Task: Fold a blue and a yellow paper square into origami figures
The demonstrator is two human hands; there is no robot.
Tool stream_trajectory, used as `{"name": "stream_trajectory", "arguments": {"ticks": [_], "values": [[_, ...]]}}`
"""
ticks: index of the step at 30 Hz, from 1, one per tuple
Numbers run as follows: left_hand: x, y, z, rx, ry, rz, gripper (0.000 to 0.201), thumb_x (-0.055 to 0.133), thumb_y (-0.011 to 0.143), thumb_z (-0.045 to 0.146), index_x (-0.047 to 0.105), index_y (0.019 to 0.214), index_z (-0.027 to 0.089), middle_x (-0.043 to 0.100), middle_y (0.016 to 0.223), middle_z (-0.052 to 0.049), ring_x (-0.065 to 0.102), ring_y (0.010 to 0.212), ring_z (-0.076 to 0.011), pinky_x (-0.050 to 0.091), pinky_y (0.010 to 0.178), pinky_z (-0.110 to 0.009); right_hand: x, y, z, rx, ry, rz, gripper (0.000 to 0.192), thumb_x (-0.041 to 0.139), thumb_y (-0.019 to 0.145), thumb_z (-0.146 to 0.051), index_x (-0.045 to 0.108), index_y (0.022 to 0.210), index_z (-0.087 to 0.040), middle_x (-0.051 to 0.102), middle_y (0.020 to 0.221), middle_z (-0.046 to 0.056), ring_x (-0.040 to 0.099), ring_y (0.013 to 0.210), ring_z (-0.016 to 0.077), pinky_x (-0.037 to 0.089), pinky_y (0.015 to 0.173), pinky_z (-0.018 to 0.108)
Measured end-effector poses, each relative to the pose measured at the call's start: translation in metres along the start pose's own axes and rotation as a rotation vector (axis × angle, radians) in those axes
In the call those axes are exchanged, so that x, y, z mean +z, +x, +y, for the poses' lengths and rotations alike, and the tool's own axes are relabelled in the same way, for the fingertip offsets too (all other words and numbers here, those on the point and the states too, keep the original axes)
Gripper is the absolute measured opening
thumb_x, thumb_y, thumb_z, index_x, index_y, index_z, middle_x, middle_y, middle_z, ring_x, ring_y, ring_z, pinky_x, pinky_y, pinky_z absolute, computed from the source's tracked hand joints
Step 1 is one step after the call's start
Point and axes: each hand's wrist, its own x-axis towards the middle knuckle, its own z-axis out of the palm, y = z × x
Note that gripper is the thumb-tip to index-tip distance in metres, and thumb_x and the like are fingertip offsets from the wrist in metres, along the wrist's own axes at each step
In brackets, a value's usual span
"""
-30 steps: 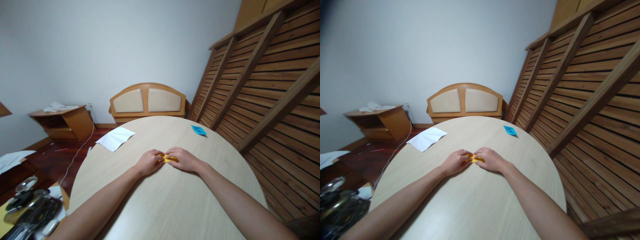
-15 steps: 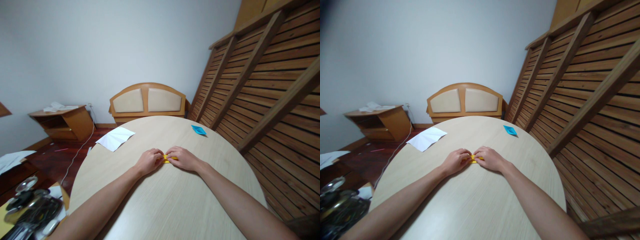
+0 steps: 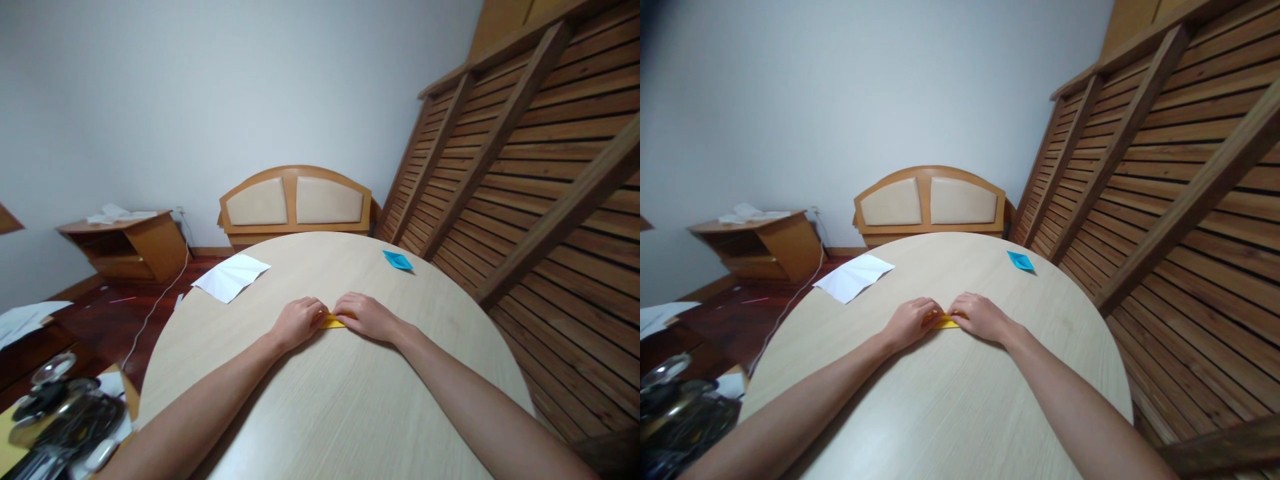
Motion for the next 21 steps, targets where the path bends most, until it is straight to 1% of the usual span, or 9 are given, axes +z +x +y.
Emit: {"name": "stream_trajectory", "arguments": {"ticks": [8, 12, 17, 21], "values": [[-0.001, 0.001, 0.001, -0.011, 0.006, -0.011, 0.008, 0.058, 0.092, 0.017, 0.065, 0.093, 0.020, 0.071, 0.091, -0.003, 0.065, 0.080, -0.0160, 0.048, 0.071, -0.025, -0.001, -0.002, 0.000, 0.079, 0.022, 0.013, 0.015, 0.058, 0.093, -0.022, 0.070, 0.101, -0.020, 0.072, 0.097, 0.006, 0.064, 0.092, 0.0191, 0.048, 0.084, 0.031], [-0.002, 0.000, 0.002, -0.006, -0.003, -0.015, 0.010, 0.057, 0.090, 0.014, 0.065, 0.093, 0.020, 0.071, 0.091, -0.003, 0.064, 0.080, -0.0159, 0.048, 0.071, -0.025, -0.003, -0.003, 0.000, 0.111, 0.027, -0.009, 0.015, 0.059, 0.092, -0.023, 0.072, 0.101, -0.021, 0.074, 0.097, 0.005, 0.065, 0.090, 0.0190, 0.048, 0.082, 0.031], [-0.002, -0.001, 0.002, 0.003, -0.012, -0.014, 0.013, 0.055, 0.090, 0.013, 0.064, 0.093, 0.021, 0.070, 0.091, -0.003, 0.063, 0.080, -0.0154, 0.048, 0.071, -0.025, -0.008, -0.006, 0.005, 0.164, 0.045, -0.026, 0.014, 0.063, 0.090, -0.026, 0.076, 0.095, -0.022, 0.075, 0.091, 0.004, 0.067, 0.083, 0.0182, 0.048, 0.076, 0.028], [-0.001, -0.001, 0.002, 0.009, -0.009, -0.017, 0.013, 0.054, 0.089, 0.013, 0.064, 0.093, 0.021, 0.069, 0.091, -0.003, 0.062, 0.079, -0.0151, 0.047, 0.070, -0.024, -0.011, -0.009, 0.011, 0.190, 0.055, -0.030, 0.014, 0.065, 0.088, -0.027, 0.077, 0.090, -0.022, 0.076, 0.087, 0.003, 0.067, 0.079, 0.0176, 0.047, 0.075, 0.028]]}}
